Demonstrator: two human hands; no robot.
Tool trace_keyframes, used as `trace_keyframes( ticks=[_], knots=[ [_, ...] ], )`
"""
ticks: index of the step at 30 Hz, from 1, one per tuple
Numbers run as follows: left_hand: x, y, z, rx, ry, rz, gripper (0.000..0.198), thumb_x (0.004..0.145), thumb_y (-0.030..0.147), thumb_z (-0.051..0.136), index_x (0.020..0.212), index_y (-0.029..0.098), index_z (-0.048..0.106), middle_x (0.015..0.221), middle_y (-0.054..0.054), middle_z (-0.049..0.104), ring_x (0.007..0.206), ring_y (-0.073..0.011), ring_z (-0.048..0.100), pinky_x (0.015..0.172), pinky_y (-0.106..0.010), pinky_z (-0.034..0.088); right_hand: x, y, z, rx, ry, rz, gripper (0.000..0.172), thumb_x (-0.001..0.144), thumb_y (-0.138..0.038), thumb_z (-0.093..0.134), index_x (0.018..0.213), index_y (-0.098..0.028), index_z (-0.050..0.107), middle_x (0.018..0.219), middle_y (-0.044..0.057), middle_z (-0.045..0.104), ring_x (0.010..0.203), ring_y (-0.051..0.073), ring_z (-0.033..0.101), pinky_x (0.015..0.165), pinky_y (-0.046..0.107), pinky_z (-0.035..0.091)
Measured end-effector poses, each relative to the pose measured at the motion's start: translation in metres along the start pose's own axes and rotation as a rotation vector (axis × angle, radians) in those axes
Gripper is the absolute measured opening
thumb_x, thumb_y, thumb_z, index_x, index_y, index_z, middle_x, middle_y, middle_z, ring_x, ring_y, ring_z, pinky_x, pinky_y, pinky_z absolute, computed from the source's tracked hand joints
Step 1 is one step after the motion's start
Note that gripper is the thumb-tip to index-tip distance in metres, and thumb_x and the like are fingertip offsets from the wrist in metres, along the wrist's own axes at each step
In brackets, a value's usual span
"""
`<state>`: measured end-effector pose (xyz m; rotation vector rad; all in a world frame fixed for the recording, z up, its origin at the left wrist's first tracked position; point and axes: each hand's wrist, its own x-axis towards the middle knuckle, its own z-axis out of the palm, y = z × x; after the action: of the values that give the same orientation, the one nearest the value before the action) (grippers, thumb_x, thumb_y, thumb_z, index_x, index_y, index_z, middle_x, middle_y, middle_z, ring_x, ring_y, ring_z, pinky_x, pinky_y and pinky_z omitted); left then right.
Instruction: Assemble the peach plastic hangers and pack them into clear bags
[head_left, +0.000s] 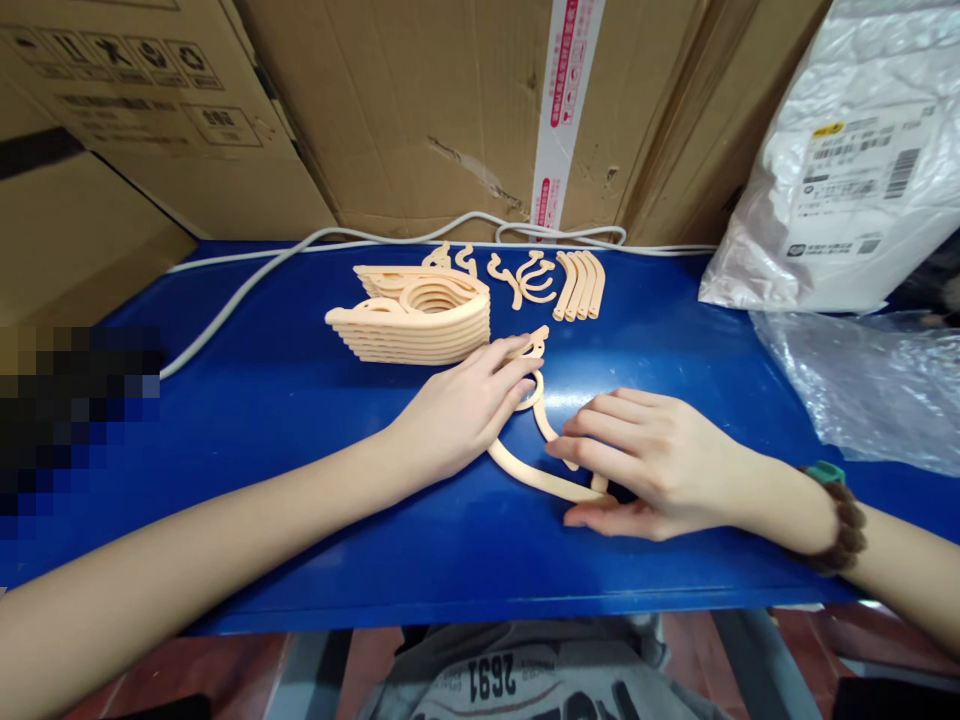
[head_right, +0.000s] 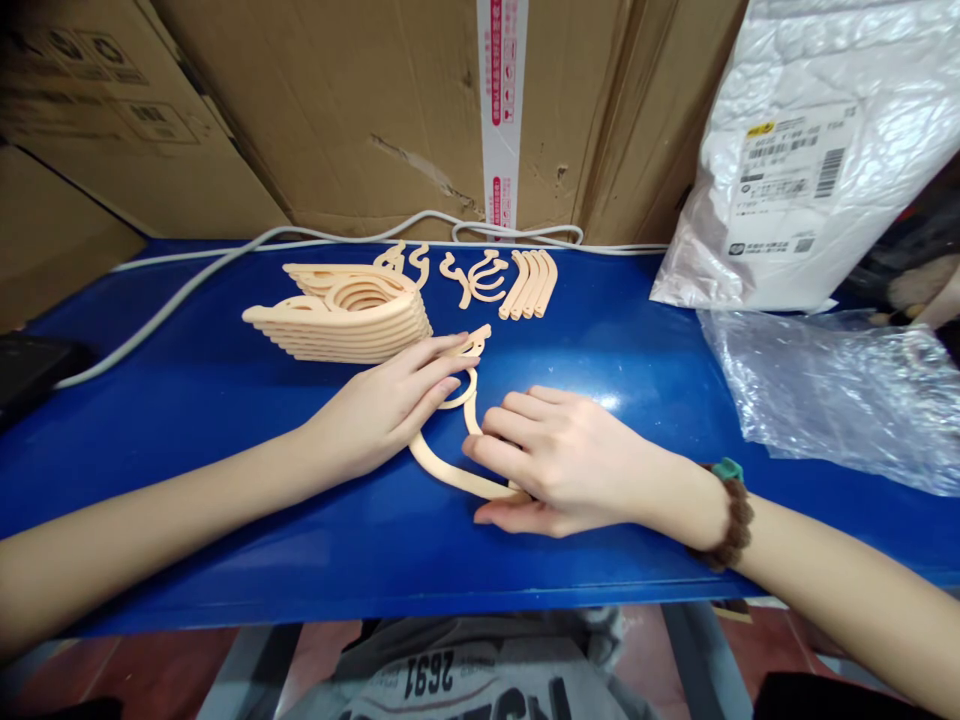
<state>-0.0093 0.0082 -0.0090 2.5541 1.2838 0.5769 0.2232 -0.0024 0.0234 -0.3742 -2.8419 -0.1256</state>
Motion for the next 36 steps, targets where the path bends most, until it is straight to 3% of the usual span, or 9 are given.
trace_keyframes(
  ticks=[5,9,12,19,24,28,36],
  knots=[
    [0.0,-0.001,0.001,0.008,-0.015,0.013,0.045,0.105,0.032,0.027,0.141,0.014,0.049,0.155,-0.011,0.038,0.144,-0.0219,0.036,0.117,-0.039,0.037,0.001,-0.003,-0.002,0.113,-0.043,0.008,0.036,0.093,-0.043,0.057,0.11,-0.013,0.064,0.093,0.009,0.067,0.085,0.021,0.059,0.073,0.033,0.044],
    [0.0,-0.002,0.002,0.009,0.001,0.022,0.046,0.105,0.034,0.027,0.14,0.013,0.049,0.156,-0.011,0.038,0.144,-0.0215,0.036,0.117,-0.039,0.036,0.001,-0.003,-0.003,0.324,-0.142,0.096,0.036,0.089,-0.043,0.061,0.113,-0.016,0.063,0.098,0.008,0.065,0.087,0.021,0.057,0.078,0.035,0.044],
    [0.001,-0.002,0.002,-0.002,-0.004,0.027,0.046,0.105,0.034,0.028,0.14,0.012,0.049,0.155,-0.012,0.039,0.144,-0.0223,0.036,0.117,-0.04,0.036,0.0,0.001,-0.002,0.394,-0.171,0.134,0.03,0.087,-0.031,0.061,0.112,-0.017,0.062,0.1,0.008,0.065,0.091,0.022,0.056,0.084,0.037,0.044],
    [0.0,-0.001,-0.001,-0.107,0.001,0.036,0.041,0.104,0.029,0.031,0.139,0.015,0.047,0.15,-0.011,0.045,0.142,-0.0205,0.039,0.118,-0.04,0.036,-0.001,0.016,-0.001,0.323,-0.139,0.173,0.031,0.079,-0.012,0.053,0.109,-0.016,0.062,0.096,0.008,0.063,0.089,0.022,0.053,0.082,0.038,0.042],
    [0.0,-0.005,0.0,-0.231,0.048,0.082,0.041,0.097,0.011,0.033,0.135,0.016,0.049,0.143,-0.009,0.051,0.135,-0.0182,0.048,0.116,-0.036,0.038,-0.002,0.021,-0.002,0.273,-0.1,0.192,0.031,0.082,-0.009,0.049,0.108,-0.016,0.062,0.096,0.009,0.063,0.091,0.022,0.052,0.082,0.037,0.042],
    [0.001,-0.008,0.001,-0.289,0.072,0.1,0.046,0.092,0.002,0.033,0.132,0.019,0.051,0.14,-0.009,0.053,0.132,-0.0184,0.051,0.115,-0.037,0.04,-0.003,0.024,-0.002,0.255,-0.104,0.196,0.029,0.081,-0.008,0.049,0.107,-0.017,0.062,0.096,0.008,0.063,0.091,0.022,0.053,0.082,0.037,0.042],
    [0.001,-0.014,0.002,-0.287,0.068,0.131,0.045,0.094,0.004,0.036,0.131,0.024,0.051,0.141,-0.007,0.05,0.133,-0.0195,0.049,0.115,-0.04,0.04,-0.006,0.034,-0.003,0.114,-0.053,0.24,0.027,0.084,-0.019,0.054,0.11,-0.017,0.062,0.093,0.008,0.063,0.081,0.021,0.051,0.074,0.034,0.036]
  ],
)
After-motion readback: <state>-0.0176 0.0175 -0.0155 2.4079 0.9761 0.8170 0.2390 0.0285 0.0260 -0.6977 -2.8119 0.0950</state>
